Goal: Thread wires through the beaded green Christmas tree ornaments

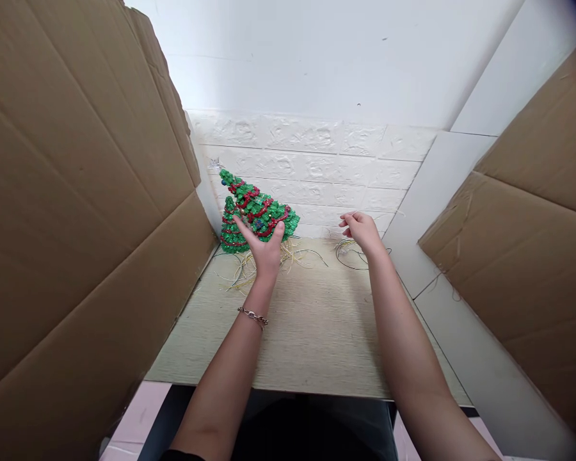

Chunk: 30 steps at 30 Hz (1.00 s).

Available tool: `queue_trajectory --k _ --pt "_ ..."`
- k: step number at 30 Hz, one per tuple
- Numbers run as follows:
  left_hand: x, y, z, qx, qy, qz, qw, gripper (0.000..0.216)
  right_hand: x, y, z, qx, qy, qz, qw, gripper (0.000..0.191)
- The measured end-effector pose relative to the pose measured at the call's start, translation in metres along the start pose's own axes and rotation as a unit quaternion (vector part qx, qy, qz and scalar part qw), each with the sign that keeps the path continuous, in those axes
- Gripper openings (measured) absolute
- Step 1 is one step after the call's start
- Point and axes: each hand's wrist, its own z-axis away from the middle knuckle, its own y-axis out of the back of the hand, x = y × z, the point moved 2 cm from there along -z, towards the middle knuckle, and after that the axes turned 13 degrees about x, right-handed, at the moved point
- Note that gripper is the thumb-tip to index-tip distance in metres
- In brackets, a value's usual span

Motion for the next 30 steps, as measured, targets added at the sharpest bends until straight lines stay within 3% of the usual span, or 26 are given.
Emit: queue_trajectory --k 5,10,16,20,23,27,30 --pt "-0.002 -0.002 0.001 -0.010 0.014 0.004 1.000 0.104 -0.023 0.005 0.015 -0.037 -0.012 -0.092 0.995 0.019" --pt "0.000 -0.003 0.002 -0.015 0.026 0.012 0.999 0.107 -0.032 0.011 0.022 -0.067 -0.002 -0.111 0.992 0.033" --pt "0.001 -0.002 0.004 -0.009 0.008 0.018 1.000 0.104 -0.038 0.014 0.022 0.028 0.085 -0.116 0.989 0.049" --pt "-0.001 -0.001 0.002 -0.013 -0.003 0.021 1.000 0.106 -0.046 0.012 0.028 -0.046 0.088 -0.165 0.981 0.053" --pt "-0.001 -0.002 0.000 -0.049 0.008 0.049 0.998 0.108 -0.051 0.013 0.036 -0.129 0.092 -0.117 0.980 0.052" --pt "0.003 -0.003 0.000 -0.099 -0.004 0.068 0.993 0.106 -0.045 0.013 0.043 -0.293 0.073 0.086 0.949 0.042" --pt "0.006 -0.004 0.004 -0.119 -0.025 0.064 0.991 0.108 -0.036 0.014 0.041 -0.309 0.049 0.244 0.918 0.031"
